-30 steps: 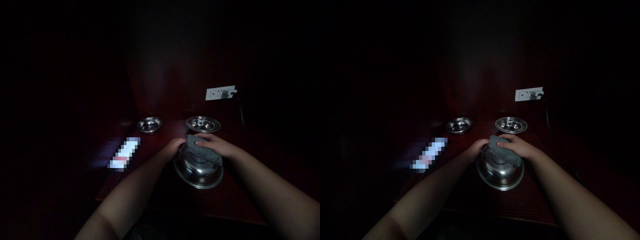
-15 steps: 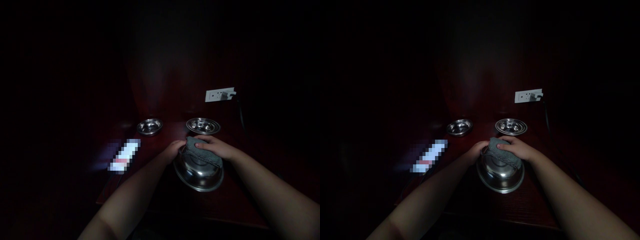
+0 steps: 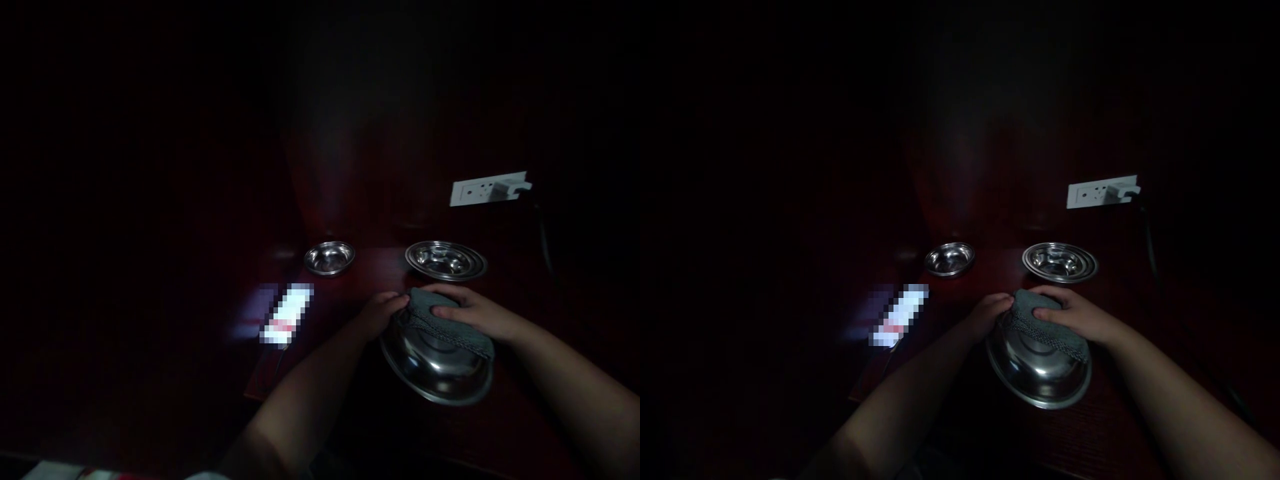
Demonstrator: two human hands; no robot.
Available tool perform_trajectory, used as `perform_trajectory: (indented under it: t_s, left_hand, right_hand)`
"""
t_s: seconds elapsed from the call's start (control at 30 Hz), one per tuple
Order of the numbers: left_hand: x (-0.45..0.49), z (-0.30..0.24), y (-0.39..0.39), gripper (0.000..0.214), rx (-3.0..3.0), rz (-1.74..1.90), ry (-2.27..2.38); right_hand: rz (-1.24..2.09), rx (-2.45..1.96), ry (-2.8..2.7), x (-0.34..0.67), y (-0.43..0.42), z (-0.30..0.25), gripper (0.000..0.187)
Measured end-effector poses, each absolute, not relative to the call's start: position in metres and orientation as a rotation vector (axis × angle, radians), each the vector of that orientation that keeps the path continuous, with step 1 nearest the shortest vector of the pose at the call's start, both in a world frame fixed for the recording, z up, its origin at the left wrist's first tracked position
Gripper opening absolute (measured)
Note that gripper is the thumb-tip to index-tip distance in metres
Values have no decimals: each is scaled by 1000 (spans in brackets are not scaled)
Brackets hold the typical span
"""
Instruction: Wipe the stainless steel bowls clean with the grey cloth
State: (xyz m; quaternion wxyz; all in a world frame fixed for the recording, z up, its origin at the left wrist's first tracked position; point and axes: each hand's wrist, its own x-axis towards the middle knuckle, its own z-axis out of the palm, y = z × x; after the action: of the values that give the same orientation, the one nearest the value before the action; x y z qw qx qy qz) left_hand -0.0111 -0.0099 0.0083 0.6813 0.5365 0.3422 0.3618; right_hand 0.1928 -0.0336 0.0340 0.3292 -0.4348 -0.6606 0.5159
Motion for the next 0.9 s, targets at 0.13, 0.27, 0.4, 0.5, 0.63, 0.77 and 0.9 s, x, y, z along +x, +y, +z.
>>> perform_trajectory:
  t_s: [0.13, 0.27, 0.4, 0.5, 0.63, 0.77, 0.9]
  left_hand:
    - [-14, 4, -9, 35, 1196, 812, 714]
    - [-16, 0, -8, 35, 1179, 817, 654]
    - [-18, -1, -6, 34, 1149, 827, 622]
    - [-18, -2, -4, 33, 1160, 835, 615]
    - [-20, -3, -2, 35, 1155, 837, 615]
    - [-22, 0, -2, 36, 1125, 813, 574]
    - [-22, 6, -2, 39, 1093, 826, 501]
  right_hand:
    - [1371, -1107, -1720, 194, -33, 33, 50]
    - [1366, -1059, -1723, 192, -34, 33, 47]
    - [1337, -1035, -1732, 191, -33, 30, 49]
    - [1291, -1038, -1764, 191, -31, 28, 51]
    - [1266, -1032, -1787, 190, -32, 29, 50]
    - [1240, -1029, -1792, 187, -34, 34, 49]
    - [1211, -1044, -1742, 188, -34, 36, 50]
